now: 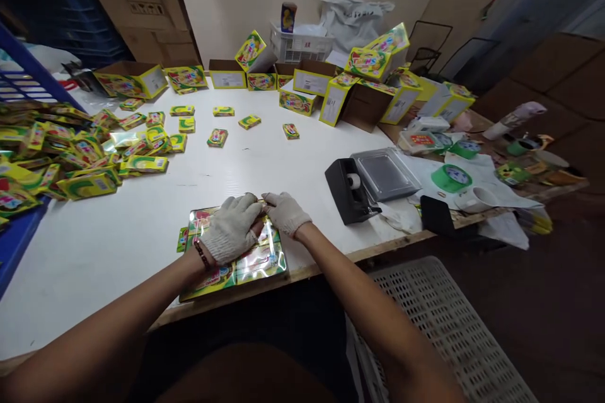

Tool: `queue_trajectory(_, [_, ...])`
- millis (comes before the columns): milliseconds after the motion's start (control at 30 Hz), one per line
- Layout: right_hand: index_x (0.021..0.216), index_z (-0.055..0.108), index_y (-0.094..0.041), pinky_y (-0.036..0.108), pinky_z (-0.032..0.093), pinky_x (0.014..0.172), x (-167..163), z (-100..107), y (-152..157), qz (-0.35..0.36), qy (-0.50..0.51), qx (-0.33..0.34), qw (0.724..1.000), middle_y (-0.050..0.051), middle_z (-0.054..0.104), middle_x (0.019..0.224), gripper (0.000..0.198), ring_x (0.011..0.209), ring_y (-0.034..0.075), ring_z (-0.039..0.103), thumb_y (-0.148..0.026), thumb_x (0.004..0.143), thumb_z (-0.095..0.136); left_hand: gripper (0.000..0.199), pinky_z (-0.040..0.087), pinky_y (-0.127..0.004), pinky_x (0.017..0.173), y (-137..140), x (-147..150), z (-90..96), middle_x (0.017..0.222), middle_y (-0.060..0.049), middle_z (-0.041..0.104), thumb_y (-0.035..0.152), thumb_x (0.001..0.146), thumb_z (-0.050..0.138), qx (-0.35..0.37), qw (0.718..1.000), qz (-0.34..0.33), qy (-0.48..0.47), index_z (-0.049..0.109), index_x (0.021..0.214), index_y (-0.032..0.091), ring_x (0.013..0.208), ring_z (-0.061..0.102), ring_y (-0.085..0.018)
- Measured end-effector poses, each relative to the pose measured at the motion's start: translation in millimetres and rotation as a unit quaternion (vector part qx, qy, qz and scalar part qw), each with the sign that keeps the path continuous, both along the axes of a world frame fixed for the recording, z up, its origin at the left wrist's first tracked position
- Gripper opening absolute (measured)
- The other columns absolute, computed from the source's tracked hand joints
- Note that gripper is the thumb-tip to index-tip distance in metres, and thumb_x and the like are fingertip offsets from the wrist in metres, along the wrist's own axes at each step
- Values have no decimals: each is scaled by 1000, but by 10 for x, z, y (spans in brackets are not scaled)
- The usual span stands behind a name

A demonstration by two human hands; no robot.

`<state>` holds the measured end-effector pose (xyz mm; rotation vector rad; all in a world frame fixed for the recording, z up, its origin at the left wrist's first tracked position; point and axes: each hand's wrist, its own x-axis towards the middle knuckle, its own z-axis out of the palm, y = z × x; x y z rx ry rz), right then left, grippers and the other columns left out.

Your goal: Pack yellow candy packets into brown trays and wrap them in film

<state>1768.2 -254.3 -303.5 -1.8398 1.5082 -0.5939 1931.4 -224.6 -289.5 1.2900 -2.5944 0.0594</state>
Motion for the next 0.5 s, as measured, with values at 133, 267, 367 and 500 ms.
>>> queue_trajectory(133, [141, 49, -21, 38, 43, 98, -158, -125, 565, -22, -58, 18, 998, 9, 63, 111, 56, 102, 22, 56, -19, 85, 52, 39, 32, -53, 95, 18, 8, -52, 130, -14, 52, 40, 93, 43, 8, 999, -33, -37, 55, 127, 25, 118, 45, -33])
queue_trajectory(267, [138, 52, -25, 33, 54, 72, -200, -277, 1133, -64, -193, 113, 973, 5, 61, 101, 54, 75, 16, 58, -25, 84, 51, 54, 23, -63, 99, 38, 4, -61, 144, -16, 42, 55, 89, 46, 19, 997, -44, -65, 48, 138, 33, 128, 36, -40])
queue_trajectory(367, [127, 60, -23, 28, 53, 60, -191, -347, 1336, -108, -280, 188, 935, 2, 59, 88, 47, 62, 12, 56, -31, 82, 54, 64, 22, -64, 98, 57, -35, -53, 146, -18, 40, 66, 84, 47, 22, 996, -41, -80, 48, 138, 32, 129, 34, -43])
queue_trajectory(500, [104, 66, -18, 27, 48, 56, -671, -245, 1223, -162, -239, 164, 943, 0, 57, 72, 32, 57, 13, 53, -34, 77, 56, 61, 26, -62, 95, 43, -44, -59, 143, -21, 43, 63, 84, 47, 7, 995, -39, -95, 52, 136, 31, 127, 37, -43])
